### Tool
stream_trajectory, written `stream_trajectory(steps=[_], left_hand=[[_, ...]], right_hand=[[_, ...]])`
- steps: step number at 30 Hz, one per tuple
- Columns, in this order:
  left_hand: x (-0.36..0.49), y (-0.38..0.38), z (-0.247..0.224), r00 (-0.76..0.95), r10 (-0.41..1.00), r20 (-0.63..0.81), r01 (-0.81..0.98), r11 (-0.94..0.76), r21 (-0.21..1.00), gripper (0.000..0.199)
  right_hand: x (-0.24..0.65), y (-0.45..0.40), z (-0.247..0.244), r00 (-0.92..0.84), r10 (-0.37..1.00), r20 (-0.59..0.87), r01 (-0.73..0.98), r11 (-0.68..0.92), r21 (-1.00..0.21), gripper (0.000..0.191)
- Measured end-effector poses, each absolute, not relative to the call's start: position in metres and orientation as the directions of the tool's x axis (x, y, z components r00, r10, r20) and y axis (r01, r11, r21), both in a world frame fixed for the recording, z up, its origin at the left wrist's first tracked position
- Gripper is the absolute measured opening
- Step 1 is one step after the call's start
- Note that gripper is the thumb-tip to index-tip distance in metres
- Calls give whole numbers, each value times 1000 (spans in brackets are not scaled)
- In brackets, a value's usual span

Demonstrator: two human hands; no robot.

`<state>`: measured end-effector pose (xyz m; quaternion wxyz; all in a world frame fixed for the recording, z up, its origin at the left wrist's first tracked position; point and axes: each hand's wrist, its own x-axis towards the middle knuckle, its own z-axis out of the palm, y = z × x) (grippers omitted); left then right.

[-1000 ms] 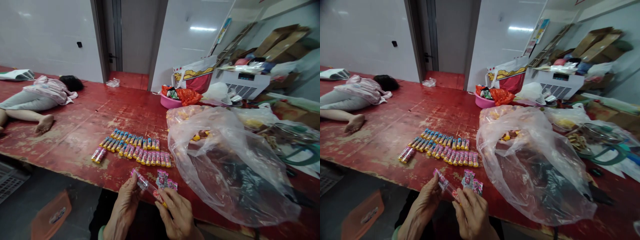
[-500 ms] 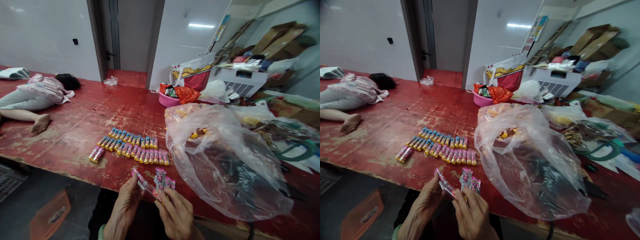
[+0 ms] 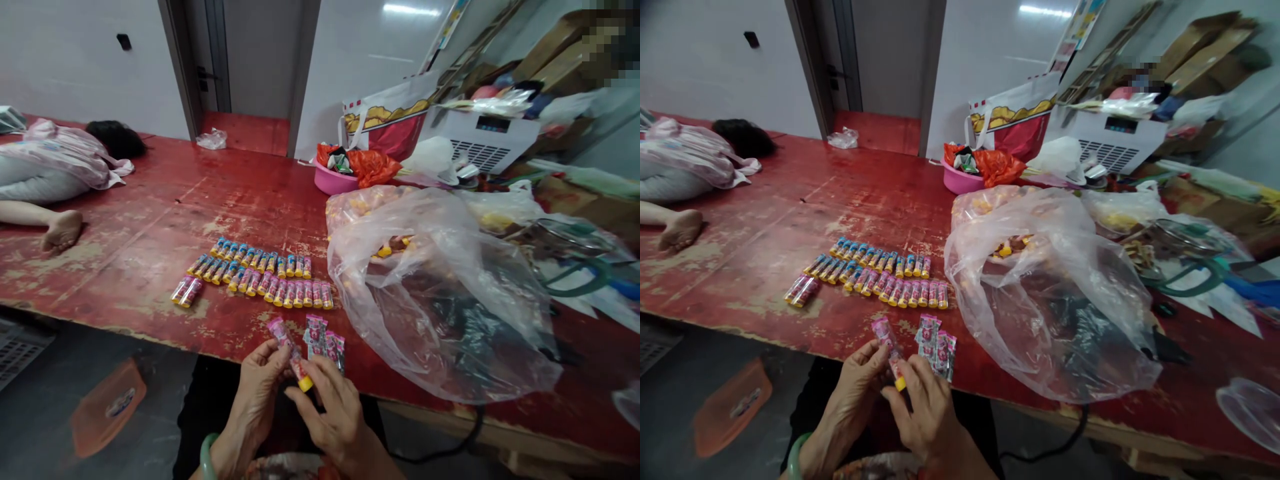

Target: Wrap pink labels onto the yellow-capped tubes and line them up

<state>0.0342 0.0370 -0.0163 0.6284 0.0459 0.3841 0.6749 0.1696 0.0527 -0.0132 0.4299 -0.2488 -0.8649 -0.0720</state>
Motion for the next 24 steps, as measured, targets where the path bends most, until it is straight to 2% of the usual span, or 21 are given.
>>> stream_trajectory(steps=[2,3,4,11,13,18,21,24], left_hand=[[34,35,-12,-153,906,-395,-820,107,562,23],[33,34,-10,-130,915,-382,-823,116,557,23],[33,34,-8,-109,922,-372,-824,126,553,23],[43,27,3,-23,958,-286,-805,152,574,24],[45,24,2,-8,964,-264,-800,152,580,26],[50,17,-3,28,972,-235,-792,165,588,29],[53,15,-4,54,970,-237,-800,184,570,32],[55,15,-3,53,964,-260,-799,197,568,34]], right_hand=[[175,53,-6,-505,521,688,351,852,-388,19],[178,53,-3,-506,568,649,303,822,-482,22],[181,53,-2,-506,589,630,288,804,-520,23],[180,46,5,-361,449,817,476,843,-253,18],[177,44,8,-322,436,840,492,835,-245,15],[175,38,8,-204,471,858,484,811,-330,15],[175,35,2,-150,450,880,506,800,-323,11],[177,34,-5,-170,421,891,532,800,-276,7]])
